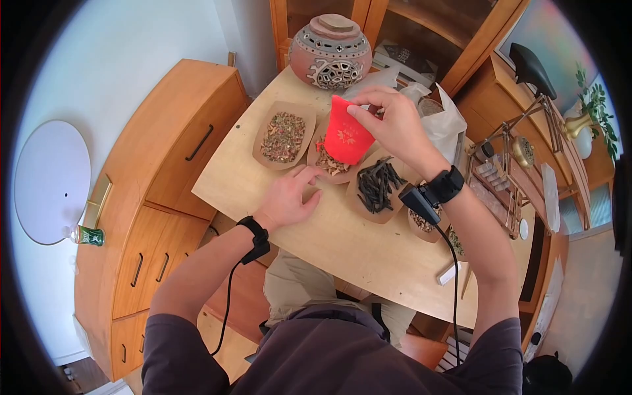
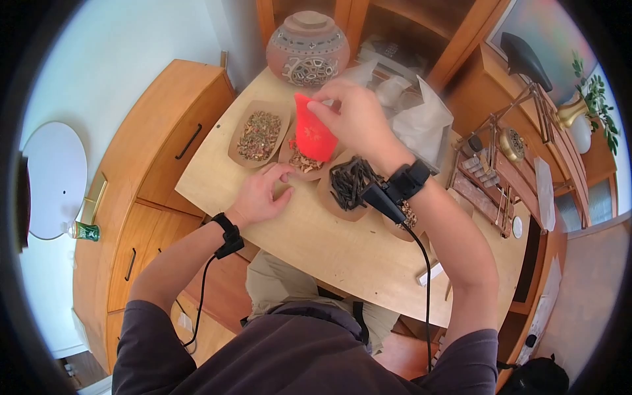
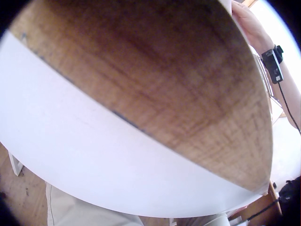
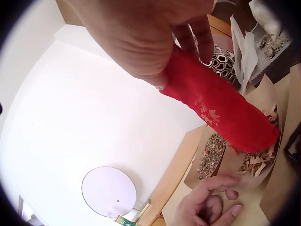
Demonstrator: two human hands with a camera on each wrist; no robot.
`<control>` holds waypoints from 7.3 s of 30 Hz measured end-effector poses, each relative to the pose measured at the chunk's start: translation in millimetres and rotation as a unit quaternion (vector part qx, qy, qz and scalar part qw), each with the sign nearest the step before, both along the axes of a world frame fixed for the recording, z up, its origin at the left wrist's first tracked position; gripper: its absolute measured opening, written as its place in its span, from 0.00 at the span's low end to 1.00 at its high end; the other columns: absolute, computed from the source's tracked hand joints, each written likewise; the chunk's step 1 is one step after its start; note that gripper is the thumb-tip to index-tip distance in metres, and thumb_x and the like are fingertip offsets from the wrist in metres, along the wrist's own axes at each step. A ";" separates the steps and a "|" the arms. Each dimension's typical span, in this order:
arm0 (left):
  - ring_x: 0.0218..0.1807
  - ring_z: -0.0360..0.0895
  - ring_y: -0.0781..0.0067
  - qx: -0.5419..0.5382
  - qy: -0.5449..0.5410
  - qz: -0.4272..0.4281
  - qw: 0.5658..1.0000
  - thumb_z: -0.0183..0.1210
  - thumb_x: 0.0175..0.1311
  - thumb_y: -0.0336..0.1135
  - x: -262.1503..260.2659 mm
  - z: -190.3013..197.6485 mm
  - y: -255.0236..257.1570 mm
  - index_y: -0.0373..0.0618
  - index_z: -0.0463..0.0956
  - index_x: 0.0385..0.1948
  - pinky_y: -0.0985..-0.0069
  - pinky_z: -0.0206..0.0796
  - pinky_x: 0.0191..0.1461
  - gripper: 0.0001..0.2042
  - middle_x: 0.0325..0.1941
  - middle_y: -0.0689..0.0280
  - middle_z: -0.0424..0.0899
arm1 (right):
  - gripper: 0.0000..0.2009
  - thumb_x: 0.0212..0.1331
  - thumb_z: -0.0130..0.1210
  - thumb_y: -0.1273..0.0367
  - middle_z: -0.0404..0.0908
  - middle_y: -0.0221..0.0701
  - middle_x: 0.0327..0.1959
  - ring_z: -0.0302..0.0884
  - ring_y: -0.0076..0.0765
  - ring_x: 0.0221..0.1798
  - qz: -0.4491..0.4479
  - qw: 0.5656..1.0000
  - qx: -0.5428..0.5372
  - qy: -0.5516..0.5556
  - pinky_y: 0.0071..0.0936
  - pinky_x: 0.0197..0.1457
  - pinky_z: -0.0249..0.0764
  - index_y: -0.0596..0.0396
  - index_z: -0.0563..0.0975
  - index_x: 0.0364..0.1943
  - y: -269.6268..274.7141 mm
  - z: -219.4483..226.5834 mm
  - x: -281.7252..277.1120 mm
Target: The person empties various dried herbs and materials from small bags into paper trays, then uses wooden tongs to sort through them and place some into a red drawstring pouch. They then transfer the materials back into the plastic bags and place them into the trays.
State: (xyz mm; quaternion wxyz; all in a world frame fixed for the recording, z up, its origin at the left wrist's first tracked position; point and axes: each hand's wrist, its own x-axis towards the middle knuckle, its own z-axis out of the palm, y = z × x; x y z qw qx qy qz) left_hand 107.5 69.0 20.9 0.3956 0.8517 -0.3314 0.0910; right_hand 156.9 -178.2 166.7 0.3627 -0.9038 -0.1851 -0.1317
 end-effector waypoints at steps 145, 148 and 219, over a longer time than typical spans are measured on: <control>0.78 0.63 0.41 -0.134 -0.109 -0.651 0.740 0.57 0.65 0.50 -221.0 101.3 -358.8 0.51 0.80 0.64 0.44 0.52 0.80 0.27 0.73 0.52 0.73 | 0.33 0.78 0.40 0.47 0.64 0.44 0.79 0.61 0.52 0.79 -0.025 0.614 0.774 -0.154 0.53 0.83 0.54 0.39 0.56 0.83 -151.7 -92.5 -374.0; 0.80 0.61 0.43 -0.107 -0.127 -0.638 0.752 0.56 0.67 0.51 -213.8 86.0 -364.1 0.55 0.77 0.68 0.45 0.50 0.81 0.28 0.76 0.52 0.71 | 0.35 0.78 0.39 0.45 0.62 0.46 0.80 0.59 0.52 0.81 -0.086 0.602 0.779 -0.152 0.52 0.85 0.52 0.45 0.56 0.82 -148.1 -64.4 -390.4; 0.48 0.86 0.74 -0.148 0.516 -0.037 0.843 0.60 0.79 0.40 -68.4 26.9 -107.7 0.40 0.79 0.62 0.78 0.76 0.47 0.18 0.60 0.65 0.84 | 0.16 0.57 0.66 0.73 0.83 0.36 0.58 0.79 0.50 0.58 -0.351 0.931 -0.097 -0.015 0.46 0.68 0.71 0.60 0.84 0.50 -113.0 -111.6 -305.3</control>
